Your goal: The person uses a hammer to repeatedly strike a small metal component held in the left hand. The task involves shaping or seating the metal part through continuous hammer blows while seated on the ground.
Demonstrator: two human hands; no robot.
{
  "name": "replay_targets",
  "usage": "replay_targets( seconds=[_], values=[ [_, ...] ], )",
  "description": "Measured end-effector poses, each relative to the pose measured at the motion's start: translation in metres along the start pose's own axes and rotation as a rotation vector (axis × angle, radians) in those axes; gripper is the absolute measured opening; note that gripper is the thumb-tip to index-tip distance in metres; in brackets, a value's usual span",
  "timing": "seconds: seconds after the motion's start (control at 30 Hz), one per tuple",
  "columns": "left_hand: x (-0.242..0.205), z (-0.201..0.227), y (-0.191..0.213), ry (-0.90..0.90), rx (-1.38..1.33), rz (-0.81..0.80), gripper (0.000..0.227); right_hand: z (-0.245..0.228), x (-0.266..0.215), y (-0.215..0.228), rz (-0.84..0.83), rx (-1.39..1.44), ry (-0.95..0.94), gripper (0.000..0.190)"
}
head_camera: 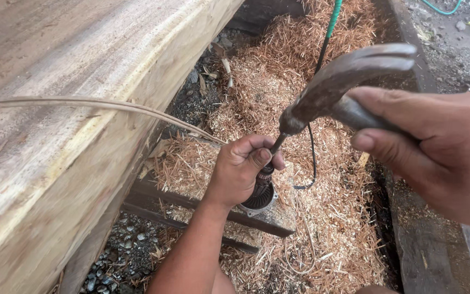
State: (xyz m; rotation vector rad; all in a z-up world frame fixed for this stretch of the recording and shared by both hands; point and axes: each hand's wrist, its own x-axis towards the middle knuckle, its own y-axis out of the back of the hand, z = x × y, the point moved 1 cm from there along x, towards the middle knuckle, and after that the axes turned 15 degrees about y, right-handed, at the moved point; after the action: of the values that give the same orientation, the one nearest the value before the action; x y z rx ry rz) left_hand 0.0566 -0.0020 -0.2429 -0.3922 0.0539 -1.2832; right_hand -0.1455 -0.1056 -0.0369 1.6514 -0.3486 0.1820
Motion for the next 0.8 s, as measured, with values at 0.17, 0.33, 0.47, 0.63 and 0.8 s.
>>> replay_targets(
  seconds=[0.17,0.33,0.47,0.63,0.8],
  values=[
    [-0.001,-0.004,0.001,-0.013,0.038,0.014,0.024,0.013,-0.004,-0.002,0.159,0.258,-0.053,0.045],
    [0.002,-0.003,0.0,-0.044,-0.017,0.009,0.022,0.012,-0.006,-0.004,0.169,0.181,0.122,0.051],
    [0.0,-0.005,0.001,-0.029,-0.017,0.02,0.023,0.011,-0.011,-0.008,0.287,0.309,-0.024,0.039],
    [0.0,-0.004,0.001,-0.006,-0.106,0.009,0.02,-0.003,-0.021,-0.035,0.433,0.496,-0.119,0.027],
    [0.002,-0.005,0.001,-0.029,-0.148,-0.031,0.018,-0.015,-0.027,-0.062,0.474,0.539,-0.319,0.02]
  ],
)
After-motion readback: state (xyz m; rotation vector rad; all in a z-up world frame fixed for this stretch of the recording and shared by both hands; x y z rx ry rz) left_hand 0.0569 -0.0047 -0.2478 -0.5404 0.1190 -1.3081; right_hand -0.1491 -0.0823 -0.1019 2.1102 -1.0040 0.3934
